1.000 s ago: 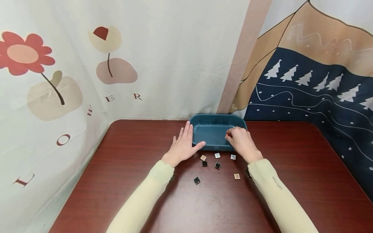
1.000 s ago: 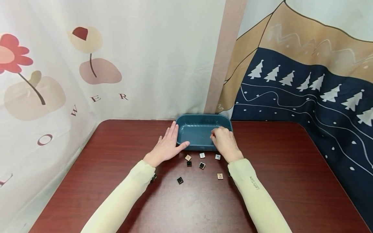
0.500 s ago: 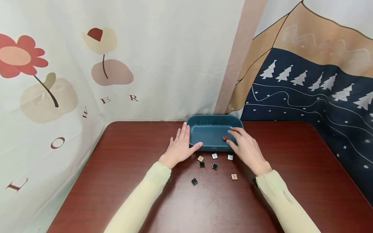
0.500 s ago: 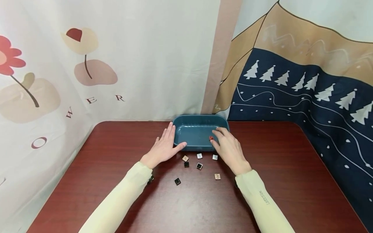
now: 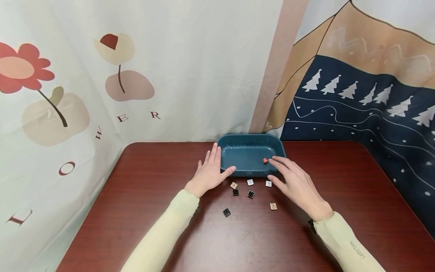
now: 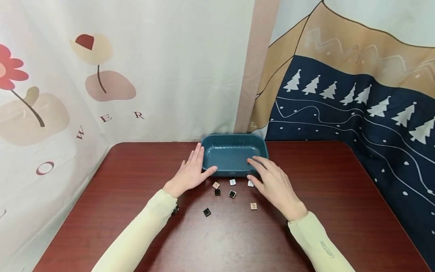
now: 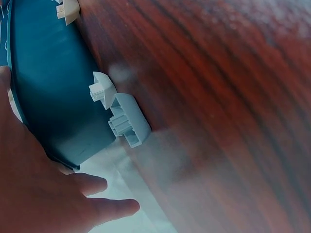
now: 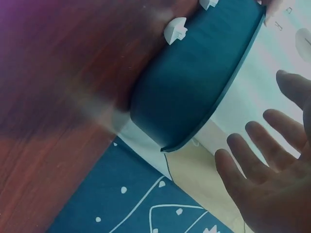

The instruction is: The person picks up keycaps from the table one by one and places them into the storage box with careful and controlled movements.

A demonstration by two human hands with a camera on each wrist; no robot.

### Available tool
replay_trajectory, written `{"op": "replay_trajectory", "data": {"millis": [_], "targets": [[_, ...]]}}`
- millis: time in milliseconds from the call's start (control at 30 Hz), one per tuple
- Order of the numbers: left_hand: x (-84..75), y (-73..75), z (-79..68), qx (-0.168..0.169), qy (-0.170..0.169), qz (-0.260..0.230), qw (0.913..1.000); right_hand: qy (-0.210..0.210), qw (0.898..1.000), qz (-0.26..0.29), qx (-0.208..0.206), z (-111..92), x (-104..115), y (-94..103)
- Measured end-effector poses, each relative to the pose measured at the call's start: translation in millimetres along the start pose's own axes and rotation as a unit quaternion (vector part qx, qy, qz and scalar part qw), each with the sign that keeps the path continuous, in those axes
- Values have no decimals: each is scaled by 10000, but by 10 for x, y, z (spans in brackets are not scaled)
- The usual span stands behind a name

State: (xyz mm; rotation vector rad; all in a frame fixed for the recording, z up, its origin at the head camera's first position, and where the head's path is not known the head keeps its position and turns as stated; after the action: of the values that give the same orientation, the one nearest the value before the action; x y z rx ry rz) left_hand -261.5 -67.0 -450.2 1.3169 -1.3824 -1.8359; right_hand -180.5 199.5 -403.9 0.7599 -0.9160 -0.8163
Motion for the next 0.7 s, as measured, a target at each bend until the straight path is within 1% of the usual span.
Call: {"op": "replay_trajectory", "data": {"millis": [100, 400, 700], "targets": [[-6, 7, -2, -12, -4, -59, 10000, 207, 9998, -66, 13, -62, 12, -4], [-7, 2, -6, -3, 19, -127, 9999, 656, 9975, -108, 254, -209, -14, -65], [-10, 7, -7, 53, -22, -79, 10000, 967, 9943, -230, 394, -215, 40, -136]]}}
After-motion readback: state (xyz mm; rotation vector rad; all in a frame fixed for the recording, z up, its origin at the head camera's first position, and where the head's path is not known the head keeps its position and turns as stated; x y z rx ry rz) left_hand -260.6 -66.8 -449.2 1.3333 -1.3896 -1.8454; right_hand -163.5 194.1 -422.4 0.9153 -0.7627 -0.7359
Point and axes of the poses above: each hand's wrist, its own z-axis towards the middle knuckle, its own y-axis out of the back of the hand, x = y × z, the point moved 5 cm from there along z, towards the middle knuckle, and after that the axes turned 9 degrees about -y, right-handed, at the moved point
